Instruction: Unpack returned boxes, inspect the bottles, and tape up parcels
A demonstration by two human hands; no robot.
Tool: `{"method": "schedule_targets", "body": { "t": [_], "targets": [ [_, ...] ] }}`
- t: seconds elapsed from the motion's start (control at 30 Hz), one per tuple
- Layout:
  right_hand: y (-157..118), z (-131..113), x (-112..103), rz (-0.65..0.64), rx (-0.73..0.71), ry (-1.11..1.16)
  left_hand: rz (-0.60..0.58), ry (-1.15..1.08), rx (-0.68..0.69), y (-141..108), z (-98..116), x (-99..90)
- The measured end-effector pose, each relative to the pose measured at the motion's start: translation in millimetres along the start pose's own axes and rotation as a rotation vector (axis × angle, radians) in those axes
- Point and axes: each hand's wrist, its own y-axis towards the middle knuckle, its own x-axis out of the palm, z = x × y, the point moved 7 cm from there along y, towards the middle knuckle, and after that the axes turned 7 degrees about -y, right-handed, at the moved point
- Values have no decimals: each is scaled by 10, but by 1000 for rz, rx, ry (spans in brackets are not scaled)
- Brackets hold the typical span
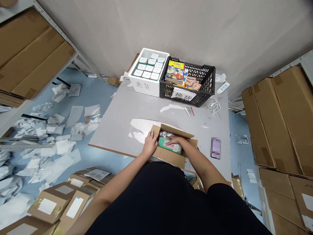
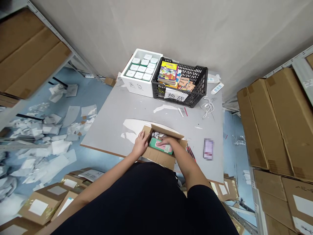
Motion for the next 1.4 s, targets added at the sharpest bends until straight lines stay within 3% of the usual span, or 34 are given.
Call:
{"method": "schedule_targets", "body": {
  "t": [0.2, 0.4, 0.67, 0.9, 1.07, 1.23, 1.33, 1.4],
  "targets": [
    [-26, 93, 93, -77, -98, 97, -18, 17, 16, -1, 10, 5],
    [-76, 113, 58, -19, -192, 199, -10, 3, -9, 63, -2, -3],
    [-409, -43, -271, 220, -416, 379, 16, 57, -91, 262, -160, -161],
    [-918, -390, -836, 482, -606, 657, 62, 107, -219, 508, -384, -424],
    [-1396, -427, -986, 682, -552, 894, 31, 93, -259, 592, -459, -495],
    [-1793, -200, -716, 811, -445, 1016, 106, 72, -153, 495, -221, -680],
    [-1988, -18, -479, 862, -367, 1033, 138, -74, 24, 391, 179, -858],
    [-2120, 90, -331, 904, -317, 1025, 50, -248, 176, 319, 566, -926]
  ]
}}
